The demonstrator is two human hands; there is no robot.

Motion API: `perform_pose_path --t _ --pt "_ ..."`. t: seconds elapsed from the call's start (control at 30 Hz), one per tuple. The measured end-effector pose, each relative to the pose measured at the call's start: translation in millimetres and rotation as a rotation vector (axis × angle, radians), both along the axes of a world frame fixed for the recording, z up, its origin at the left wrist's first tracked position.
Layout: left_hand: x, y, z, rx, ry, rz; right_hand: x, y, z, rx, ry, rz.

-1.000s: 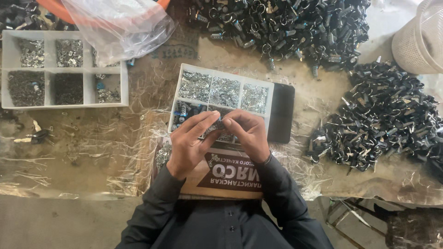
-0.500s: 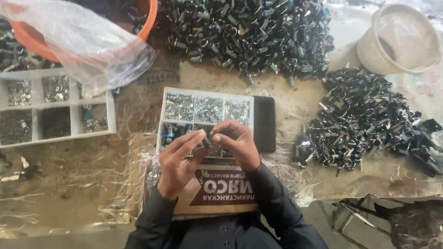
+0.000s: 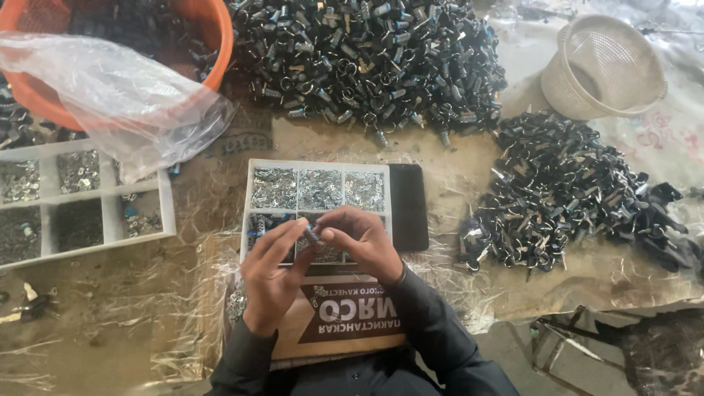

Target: The person sits at a workshop table and assembles small metal valve components by hand, picking parts from a compartment organizer box and fitting them together one at a time, placing finished assemblies aside and reaching for more parts from piles on the table.

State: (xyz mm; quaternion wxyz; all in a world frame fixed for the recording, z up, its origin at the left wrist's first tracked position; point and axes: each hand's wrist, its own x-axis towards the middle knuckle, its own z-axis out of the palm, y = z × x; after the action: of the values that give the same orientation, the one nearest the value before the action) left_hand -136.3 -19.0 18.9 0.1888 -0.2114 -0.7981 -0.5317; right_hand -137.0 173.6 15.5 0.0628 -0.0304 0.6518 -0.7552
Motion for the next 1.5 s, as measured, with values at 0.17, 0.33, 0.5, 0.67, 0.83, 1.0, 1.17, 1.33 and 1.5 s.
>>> perform_pose_path --t 0.17,0.33,0.5,0.67,0.83,1.0,1.17,1.33,1.5 --pt "1.2 1.2 3.7 0.032 -0.051 0.067 -3.5 -4.5 18.9 0.838 0.534 -0.192" --pt "1.5 2.8 6.8 -0.022 -0.011 0.035 -3.3 -15.0 20.5 1.059 0.596 -0.129" --pt "2.0 3.7 7.4 -0.047 -0.021 0.038 -0.9 -8.9 21.7 0.871 0.617 -0.281" --pt "1.6 4.6 7.1 -0.041 -0.004 0.041 -0.7 -6.7 22.1 0.811 0.589 -0.296" --pt "0.3 -3.3 7.6 -0.061 0.013 0.014 -2.7 -6.5 15.1 0.759 0.578 -0.285" --pt "0.4 -5.1 7.7 -0.074 0.022 0.056 -4.3 -9.8 12.8 0.557 0.246 -0.178" --pt "0.0 -5.9 8.2 -0.075 0.017 0.06 -1.1 -17.9 16.7 0.885 0.519 -0.243" --pt "-0.7 -6.0 6.9 -0.061 0.019 0.056 -1.9 -13.5 17.4 0.853 0.489 -0.191" --pt "-1.0 -7.0 5.0 -0.061 0.026 0.041 -3.6 -1.1 17.9 0.592 0.311 -0.034"
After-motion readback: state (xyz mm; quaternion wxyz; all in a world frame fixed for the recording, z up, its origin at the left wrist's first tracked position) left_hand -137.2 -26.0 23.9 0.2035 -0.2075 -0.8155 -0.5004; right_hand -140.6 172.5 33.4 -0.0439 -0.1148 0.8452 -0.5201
